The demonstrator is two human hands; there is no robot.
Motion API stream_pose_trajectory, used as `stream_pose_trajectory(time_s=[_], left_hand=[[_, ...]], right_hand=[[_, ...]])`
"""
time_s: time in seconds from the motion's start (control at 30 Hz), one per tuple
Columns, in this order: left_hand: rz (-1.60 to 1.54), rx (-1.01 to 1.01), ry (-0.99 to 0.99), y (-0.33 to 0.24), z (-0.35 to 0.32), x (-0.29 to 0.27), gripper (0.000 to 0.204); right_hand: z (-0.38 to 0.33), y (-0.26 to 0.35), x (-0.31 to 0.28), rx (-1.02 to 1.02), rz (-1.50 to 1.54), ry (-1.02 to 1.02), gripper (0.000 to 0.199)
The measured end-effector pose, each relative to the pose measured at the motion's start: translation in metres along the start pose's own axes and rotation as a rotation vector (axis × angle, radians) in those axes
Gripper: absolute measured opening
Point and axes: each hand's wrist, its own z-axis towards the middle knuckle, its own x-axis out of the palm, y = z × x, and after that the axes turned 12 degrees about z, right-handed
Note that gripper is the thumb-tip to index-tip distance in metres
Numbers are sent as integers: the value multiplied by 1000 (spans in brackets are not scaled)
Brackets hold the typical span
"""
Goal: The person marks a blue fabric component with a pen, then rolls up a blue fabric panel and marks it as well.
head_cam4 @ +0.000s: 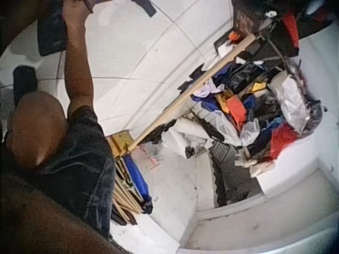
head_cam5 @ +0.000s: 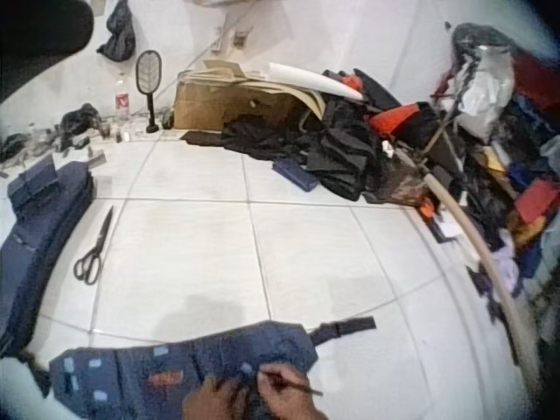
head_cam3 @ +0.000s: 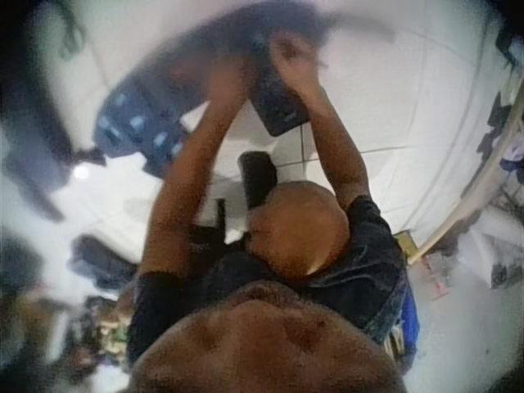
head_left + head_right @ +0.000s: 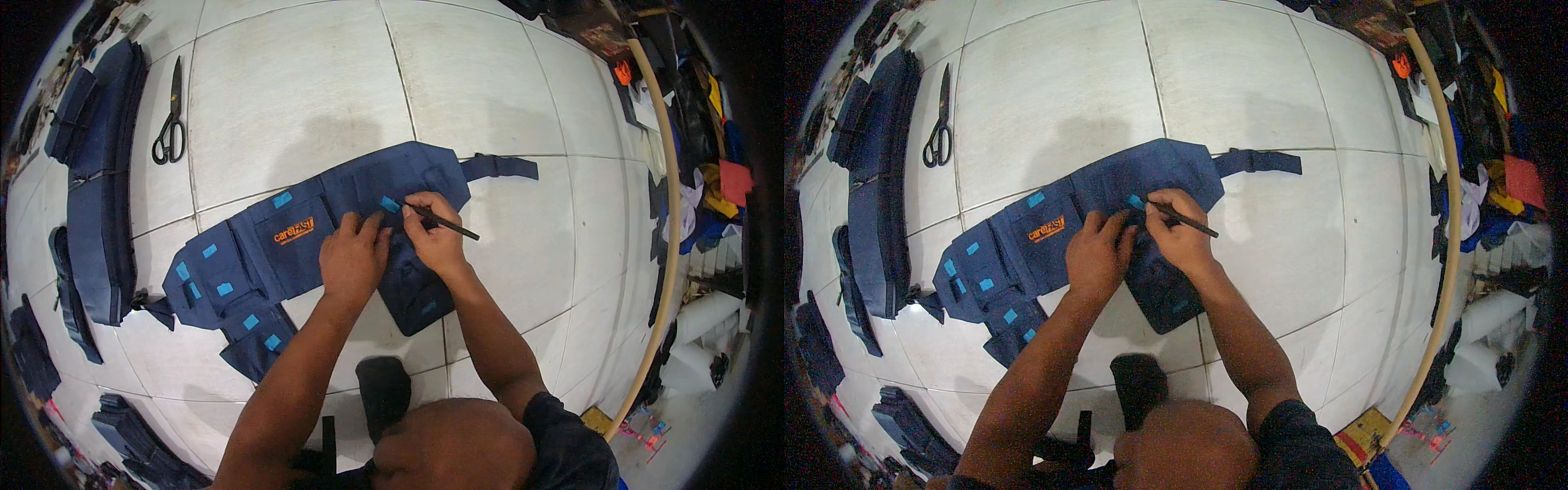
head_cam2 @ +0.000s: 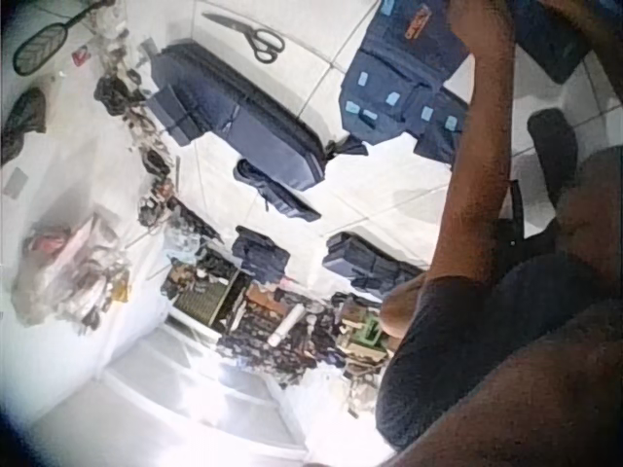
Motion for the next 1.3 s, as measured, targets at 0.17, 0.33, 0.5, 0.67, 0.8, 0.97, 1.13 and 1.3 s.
stream_pose_trajectory(time_s=[0.17,0.33,0.5,0.67,0.8,0.97,1.13,1.3], left_hand=[[69,48,-19,4,1,15,46],[83,83,-15,7,1,16,51],[81,120,1,11,4,18,52],[101,130,-4,12,5,17,51],[92,125,10,10,6,17,51],[110,133,-4,10,6,16,51],[101,130,17,10,6,16,52],[95,133,23,10,6,12,52]], right_hand=[[-7,-16,0,-50,-50,5,12],[-5,-10,5,-14,-89,38,14],[-6,-15,8,-2,-120,34,16],[-4,-13,11,41,-146,39,16],[-5,-18,10,-13,-136,46,16],[-6,-20,9,-39,-161,57,17],[-6,-15,9,74,-126,26,15],[-5,-20,10,-14,-131,37,14]])
